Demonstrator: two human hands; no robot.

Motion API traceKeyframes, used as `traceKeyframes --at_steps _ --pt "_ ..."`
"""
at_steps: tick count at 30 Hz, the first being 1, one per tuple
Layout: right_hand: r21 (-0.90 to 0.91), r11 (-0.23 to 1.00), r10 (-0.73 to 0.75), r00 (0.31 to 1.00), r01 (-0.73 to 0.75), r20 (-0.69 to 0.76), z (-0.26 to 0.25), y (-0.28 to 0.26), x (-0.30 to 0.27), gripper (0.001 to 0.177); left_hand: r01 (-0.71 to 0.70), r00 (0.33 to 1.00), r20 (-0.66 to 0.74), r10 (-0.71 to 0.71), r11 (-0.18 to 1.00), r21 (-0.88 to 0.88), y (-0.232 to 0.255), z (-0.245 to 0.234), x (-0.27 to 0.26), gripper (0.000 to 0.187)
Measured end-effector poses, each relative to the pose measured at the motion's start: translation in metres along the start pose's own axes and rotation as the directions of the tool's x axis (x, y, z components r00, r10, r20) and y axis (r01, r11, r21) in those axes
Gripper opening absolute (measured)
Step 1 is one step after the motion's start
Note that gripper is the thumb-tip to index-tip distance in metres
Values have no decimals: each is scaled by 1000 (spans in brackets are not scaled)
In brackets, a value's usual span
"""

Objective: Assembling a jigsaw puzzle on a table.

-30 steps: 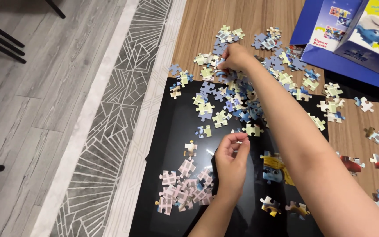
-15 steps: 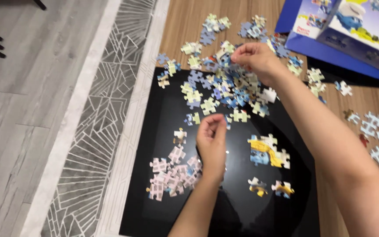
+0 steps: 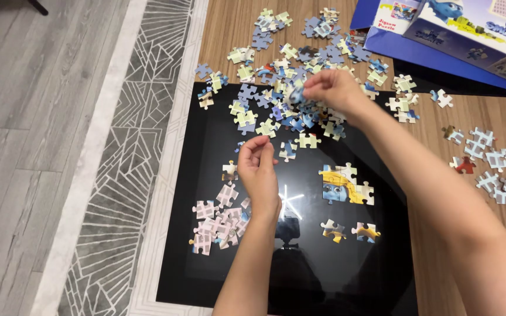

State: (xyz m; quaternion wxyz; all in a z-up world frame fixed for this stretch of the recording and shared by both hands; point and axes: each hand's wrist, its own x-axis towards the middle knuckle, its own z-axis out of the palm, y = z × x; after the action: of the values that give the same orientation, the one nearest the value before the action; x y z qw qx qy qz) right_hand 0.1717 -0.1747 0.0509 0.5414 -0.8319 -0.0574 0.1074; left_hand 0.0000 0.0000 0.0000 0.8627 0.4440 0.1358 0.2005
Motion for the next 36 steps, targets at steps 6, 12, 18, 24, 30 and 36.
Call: traceKeyframes --at_steps 6,12,18,24,30,36 --pt "-24 991 -130 983 135 132 38 27 -22 22 -8 1000 -10 8 1000 13 4 2 -3 12" --pt "-458 856 -226 971 239 85 54 -5 -54 28 -55 997 -40 58 995 83 8 1 -3 14" --pt "-856 469 -331 942 219 60 41 18 -49 78 -51 998 -20 53 992 116 13 6 -9 13" --pt "-899 413 -70 989 147 129 52 3 -53 97 -50 999 11 50 994 94 8 5 -10 14" --pt "-908 395 12 988 136 153 55 -13 -58 98 -68 996 60 64 995 77 2 4 -12 15" --pt "-859 502 -220 975 97 -18 5 4 23 91 -214 970 158 183 954 210 5 10 -19 9"
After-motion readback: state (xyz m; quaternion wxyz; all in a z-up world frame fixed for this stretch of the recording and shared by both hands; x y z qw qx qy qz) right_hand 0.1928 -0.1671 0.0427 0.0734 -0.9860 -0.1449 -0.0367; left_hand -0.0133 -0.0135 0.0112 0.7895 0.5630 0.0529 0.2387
